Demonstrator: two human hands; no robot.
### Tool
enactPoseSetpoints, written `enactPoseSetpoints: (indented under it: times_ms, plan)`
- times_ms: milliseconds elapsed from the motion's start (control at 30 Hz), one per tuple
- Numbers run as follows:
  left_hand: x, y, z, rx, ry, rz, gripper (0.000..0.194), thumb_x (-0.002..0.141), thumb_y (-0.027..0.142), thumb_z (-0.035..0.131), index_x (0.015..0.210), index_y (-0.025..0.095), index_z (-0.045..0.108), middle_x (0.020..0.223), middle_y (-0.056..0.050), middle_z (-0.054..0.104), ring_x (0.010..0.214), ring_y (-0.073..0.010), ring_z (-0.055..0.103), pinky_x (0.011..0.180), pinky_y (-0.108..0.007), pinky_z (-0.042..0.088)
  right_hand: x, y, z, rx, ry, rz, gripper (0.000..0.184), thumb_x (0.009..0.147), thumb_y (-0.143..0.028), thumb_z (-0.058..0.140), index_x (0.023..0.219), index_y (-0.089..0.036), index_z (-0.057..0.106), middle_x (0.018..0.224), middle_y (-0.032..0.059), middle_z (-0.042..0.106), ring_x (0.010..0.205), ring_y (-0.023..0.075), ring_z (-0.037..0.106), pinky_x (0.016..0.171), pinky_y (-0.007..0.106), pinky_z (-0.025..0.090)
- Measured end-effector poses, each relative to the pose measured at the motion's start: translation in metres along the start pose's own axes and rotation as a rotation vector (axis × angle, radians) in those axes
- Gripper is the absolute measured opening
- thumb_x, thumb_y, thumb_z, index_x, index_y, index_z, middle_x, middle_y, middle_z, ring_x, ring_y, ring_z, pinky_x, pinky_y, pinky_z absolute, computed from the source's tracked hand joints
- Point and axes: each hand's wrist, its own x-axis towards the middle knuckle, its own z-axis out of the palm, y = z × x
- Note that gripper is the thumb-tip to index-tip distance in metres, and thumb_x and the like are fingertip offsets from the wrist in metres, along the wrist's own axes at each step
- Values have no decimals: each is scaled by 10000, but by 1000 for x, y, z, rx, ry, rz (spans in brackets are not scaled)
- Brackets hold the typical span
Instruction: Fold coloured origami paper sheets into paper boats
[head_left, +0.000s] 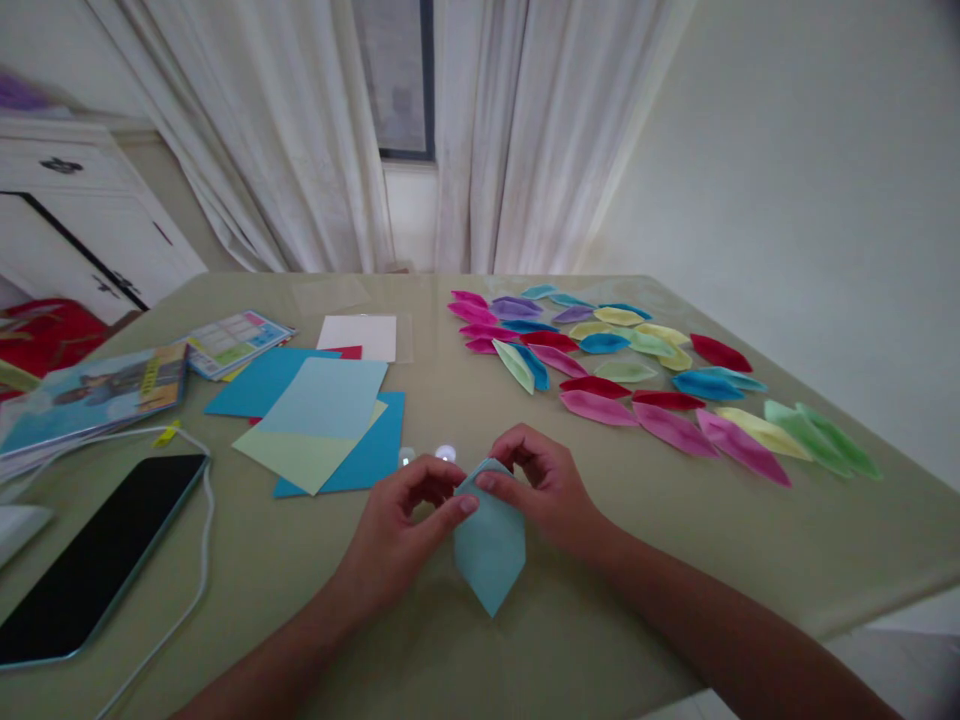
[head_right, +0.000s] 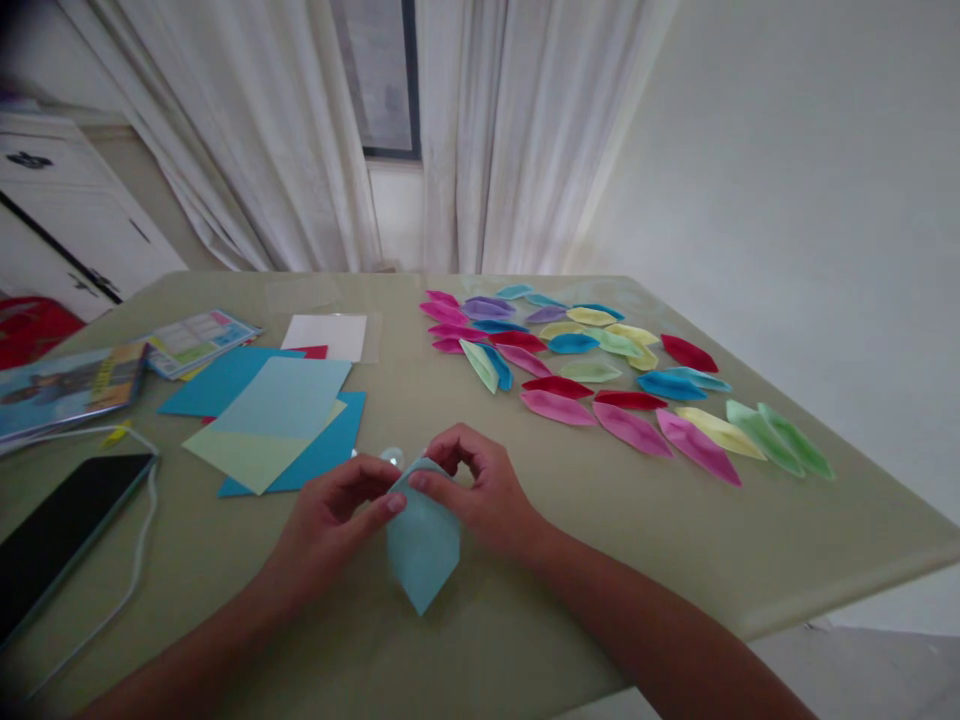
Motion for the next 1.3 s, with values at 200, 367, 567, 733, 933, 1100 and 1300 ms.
enactPoseSetpoints:
  times_ms: [200, 367, 567, 733, 933, 1100, 1300]
  plan:
    - [1, -1, -1, 39, 51, -62, 208, 870, 418, 810, 822, 216, 823, 809, -34, 795, 772, -204, 705, 724, -292, 529, -3, -4, -1, -28, -67, 31, 210, 950, -426, 770, 1007, -225, 765, 868, 32, 698, 793, 173, 624, 705, 296, 499]
    - [-1, -1, -3, -26, 53, -132, 190, 841, 414, 837, 846, 225, 845, 838, -39, 818, 800, -213, 725, 740, -289, 543, -2, -4, 0, -81, -43, -19, 137, 941, -367, 788, 951, -231, 796, 842, 31, 708, 766, 174, 626, 692, 303, 487]
    - [-3, -3, -1, -87, 2, -139, 248, 883, 445, 798, 848, 200, 805, 804, -28, 773, 747, -180, 680, 673, -256, 522, -3, -3, 0, -99, 15, -7, 153, 937, -366, 791, 877, -225, 780, 795, 21, 683, 725, 168, 598, 666, 304, 470]
    - [-4, -5, -3, -61, 51, -139, 245, 872, 445, 804, 829, 204, 815, 802, -33, 778, 755, -192, 682, 691, -271, 529, -3, -1, -2, -59, -6, 36, 188, 911, -408, 814, 910, -222, 786, 815, 27, 699, 742, 176, 610, 675, 306, 488]
    - [-3, -2, -4, -40, 6, -126, 261, 903, 446, 763, 811, 206, 808, 773, -29, 766, 733, -185, 665, 672, -262, 520, 0, -2, -1, -26, -22, 70, 199, 914, -413, 809, 884, -216, 801, 800, 29, 707, 719, 164, 619, 635, 286, 477]
    - [-2, 1, -3, -79, -63, -71, 302, 993, 453, 656, 887, 213, 805, 775, -23, 735, 760, -181, 668, 703, -261, 538, 1, 0, -2, -47, 24, 45, 150, 913, -378, 816, 890, -231, 827, 821, 34, 740, 715, 163, 640, 626, 285, 481]
    - [-2, 4, -2, -226, -170, -184, 299, 936, 500, 746, 940, 210, 820, 807, -33, 761, 748, -177, 688, 715, -267, 561, -1, -2, -3, -221, 33, -123, 147, 928, -291, 814, 1071, -291, 849, 923, 38, 800, 797, 189, 702, 716, 319, 537]
